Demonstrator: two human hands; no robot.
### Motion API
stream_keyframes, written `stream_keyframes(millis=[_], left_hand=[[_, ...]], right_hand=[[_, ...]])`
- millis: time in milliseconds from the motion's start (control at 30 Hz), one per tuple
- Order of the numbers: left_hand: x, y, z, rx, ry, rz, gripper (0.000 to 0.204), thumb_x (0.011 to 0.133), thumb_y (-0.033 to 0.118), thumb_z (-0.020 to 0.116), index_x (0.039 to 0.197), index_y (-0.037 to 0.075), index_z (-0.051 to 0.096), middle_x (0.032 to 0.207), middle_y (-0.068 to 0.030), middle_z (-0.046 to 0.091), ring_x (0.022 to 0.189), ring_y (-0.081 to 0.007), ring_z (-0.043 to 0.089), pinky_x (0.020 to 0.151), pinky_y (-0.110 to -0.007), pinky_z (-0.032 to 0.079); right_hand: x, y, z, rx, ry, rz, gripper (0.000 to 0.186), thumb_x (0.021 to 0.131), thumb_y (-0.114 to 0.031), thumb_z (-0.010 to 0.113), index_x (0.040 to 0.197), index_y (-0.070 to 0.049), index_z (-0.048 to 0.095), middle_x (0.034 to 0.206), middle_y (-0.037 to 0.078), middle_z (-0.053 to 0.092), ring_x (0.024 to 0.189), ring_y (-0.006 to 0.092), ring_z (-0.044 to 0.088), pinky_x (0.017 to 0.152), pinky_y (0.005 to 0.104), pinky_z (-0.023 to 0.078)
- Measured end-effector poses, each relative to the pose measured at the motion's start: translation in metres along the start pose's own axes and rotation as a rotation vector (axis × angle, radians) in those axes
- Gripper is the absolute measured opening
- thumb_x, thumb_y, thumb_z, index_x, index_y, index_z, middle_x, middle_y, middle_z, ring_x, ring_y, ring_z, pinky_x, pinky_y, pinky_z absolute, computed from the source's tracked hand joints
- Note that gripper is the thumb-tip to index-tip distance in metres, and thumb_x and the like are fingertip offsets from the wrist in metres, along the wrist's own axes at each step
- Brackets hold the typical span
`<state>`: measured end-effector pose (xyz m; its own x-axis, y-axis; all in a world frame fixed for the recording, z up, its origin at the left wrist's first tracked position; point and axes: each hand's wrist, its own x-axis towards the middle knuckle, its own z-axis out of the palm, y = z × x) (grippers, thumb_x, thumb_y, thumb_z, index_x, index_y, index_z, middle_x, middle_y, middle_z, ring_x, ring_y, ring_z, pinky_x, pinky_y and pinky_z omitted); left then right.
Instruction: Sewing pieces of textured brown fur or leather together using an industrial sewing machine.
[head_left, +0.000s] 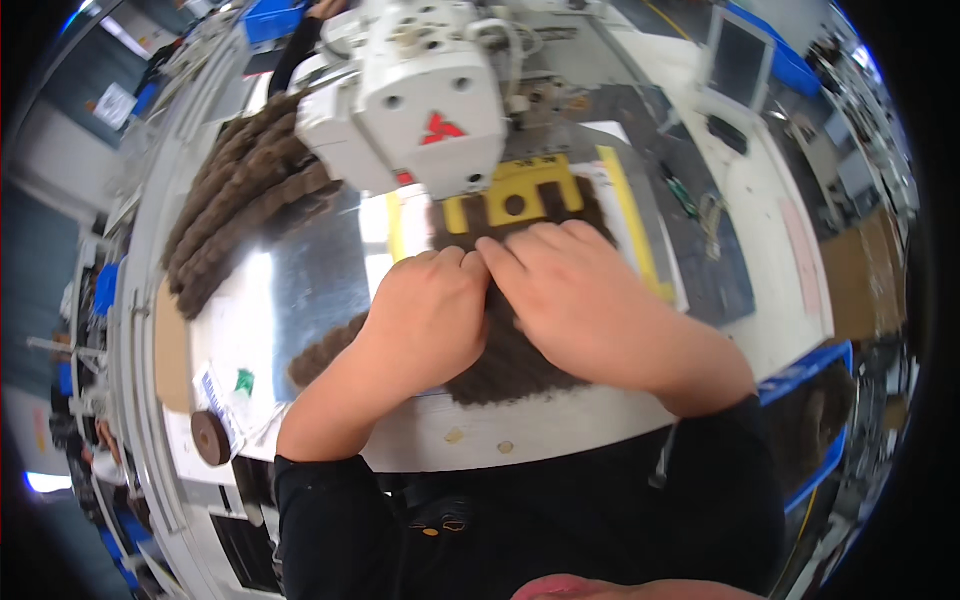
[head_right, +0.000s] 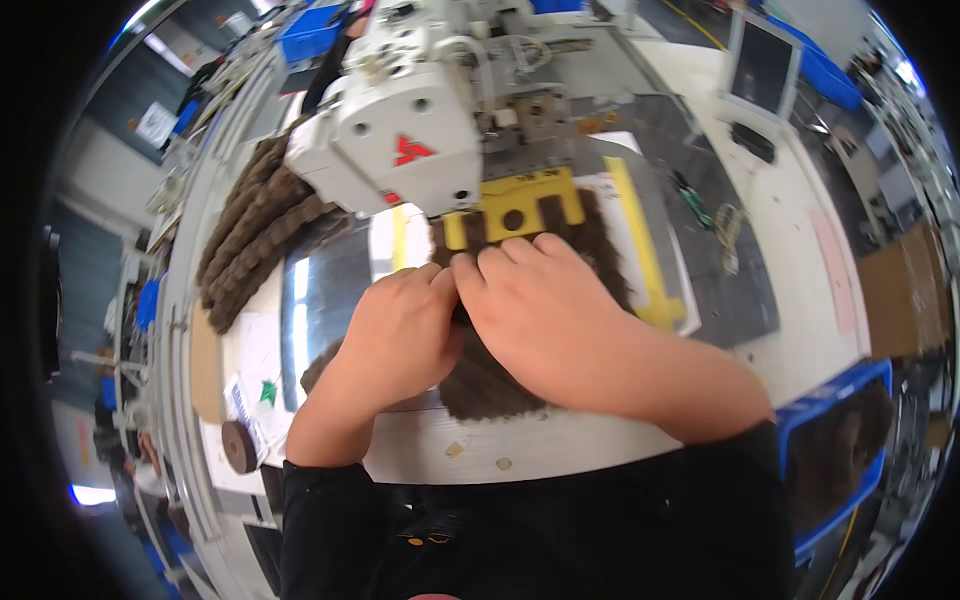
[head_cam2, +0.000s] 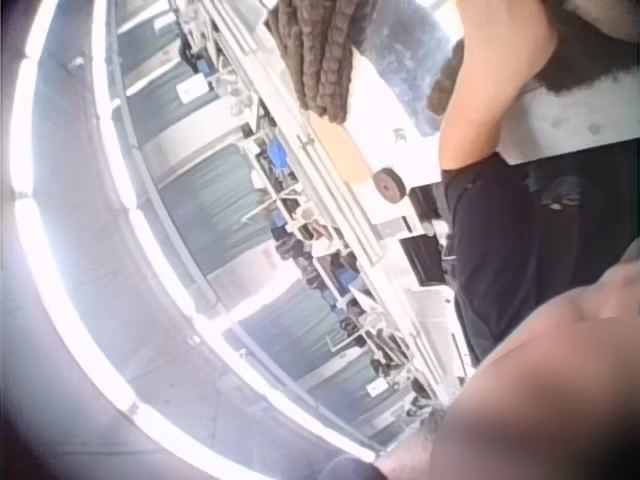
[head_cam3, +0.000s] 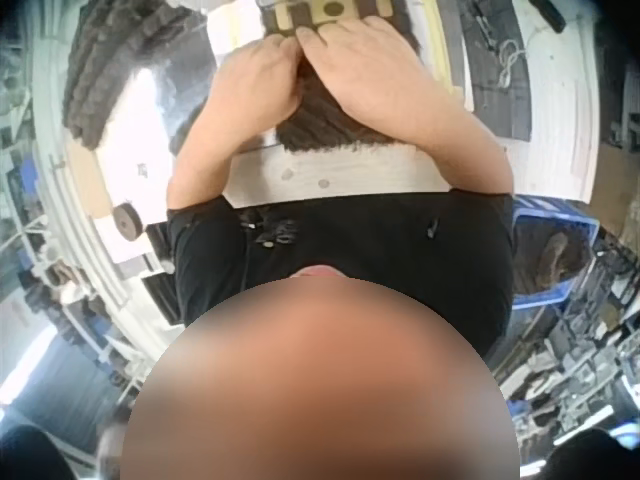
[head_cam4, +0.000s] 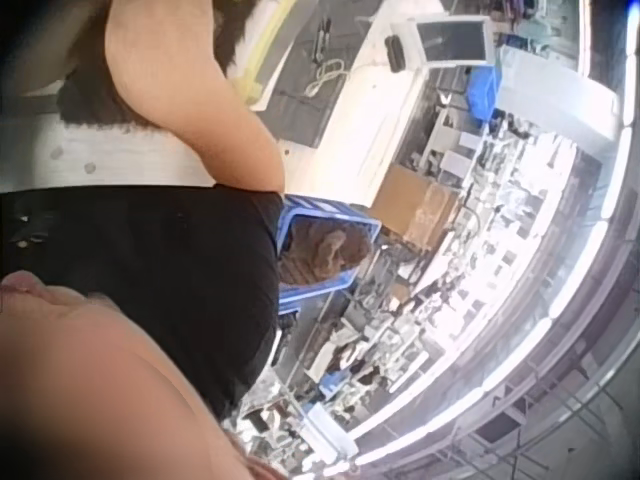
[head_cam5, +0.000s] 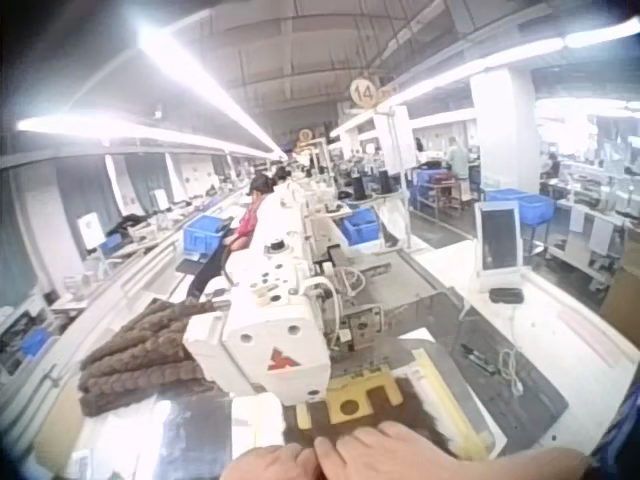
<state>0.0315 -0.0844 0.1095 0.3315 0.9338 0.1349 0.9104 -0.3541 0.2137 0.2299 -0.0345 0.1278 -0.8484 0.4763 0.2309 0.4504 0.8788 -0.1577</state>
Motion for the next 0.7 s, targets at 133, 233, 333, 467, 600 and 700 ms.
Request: stream_keyframes(millis=[133, 233, 333, 467, 600, 700], left_hand=[[0.016, 0.003, 0.006, -0.06, 0.081, -0.059, 0.034, 0.074, 0.0, 0.066, 0.107, 0.004, 0.057, 0.098, -0.0197, 0.064, 0.091, -0.043, 0.066, 0.077, -0.05, 0.054], [0.011, -0.024, 0.009, 0.023, 0.146, -0.139, 0.035, 0.075, -0.003, 0.065, 0.108, 0.004, 0.056, 0.1, -0.021, 0.064, 0.09, -0.0445, 0.066, 0.077, -0.051, 0.054], [0.01, -0.039, -0.008, -0.142, 0.115, -0.13, 0.044, 0.073, -0.004, 0.064, 0.116, 0.003, 0.059, 0.101, -0.0201, 0.066, 0.092, -0.0457, 0.065, 0.079, -0.053, 0.051], [0.009, -0.038, -0.007, -0.238, -0.006, -0.01, 0.045, 0.072, -0.001, 0.064, 0.117, 0.001, 0.06, 0.099, -0.0221, 0.065, 0.096, -0.0456, 0.064, 0.081, -0.051, 0.052], [0.012, -0.023, -0.005, -0.436, -0.165, 0.037, 0.047, 0.072, 0.001, 0.062, 0.119, 0.002, 0.065, 0.101, -0.0227, 0.068, 0.097, -0.0461, 0.065, 0.082, -0.051, 0.053], [0.014, -0.027, -0.016, -0.415, -0.221, -0.032, 0.047, 0.073, 0.003, 0.064, 0.119, 0.002, 0.067, 0.099, -0.0222, 0.07, 0.092, -0.0455, 0.066, 0.081, -0.048, 0.054]], right_hand=[[-0.016, 0.042, -0.005, 0.058, -0.009, 0.129, 0.01, 0.081, -0.007, 0.061, 0.088, -0.003, 0.067, 0.087, 0.018, 0.07, 0.09, 0.0378, 0.071, 0.076, 0.0482, 0.057], [-0.044, 0.094, -0.022, -0.018, -0.006, 0.261, 0.021, 0.075, -0.001, 0.061, 0.094, -0.003, 0.07, 0.091, 0.019, 0.072, 0.092, 0.0414, 0.069, 0.08, 0.0506, 0.055], [-0.05, 0.107, -0.039, -0.095, -0.062, 0.453, 0.021, 0.075, 0.001, 0.061, 0.093, -0.003, 0.071, 0.089, 0.02, 0.071, 0.092, 0.0424, 0.068, 0.08, 0.0509, 0.055], [-0.029, 0.094, -0.012, 0.036, -0.048, 0.247, 0.026, 0.075, 0.002, 0.062, 0.1, -0.002, 0.068, 0.09, 0.02, 0.071, 0.093, 0.0419, 0.069, 0.08, 0.0511, 0.054], [-0.006, 0.049, 0.018, 0.248, -0.052, -0.041, 0.016, 0.082, -0.008, 0.068, 0.096, -0.001, 0.062, 0.088, 0.018, 0.068, 0.089, 0.0408, 0.068, 0.079, 0.0497, 0.054], [-0.003, 0.049, 0.01, 0.219, -0.227, 0.056, 0.018, 0.083, -0.011, 0.07, 0.095, -0.001, 0.062, 0.09, 0.018, 0.068, 0.09, 0.0398, 0.068, 0.079, 0.049, 0.054]])
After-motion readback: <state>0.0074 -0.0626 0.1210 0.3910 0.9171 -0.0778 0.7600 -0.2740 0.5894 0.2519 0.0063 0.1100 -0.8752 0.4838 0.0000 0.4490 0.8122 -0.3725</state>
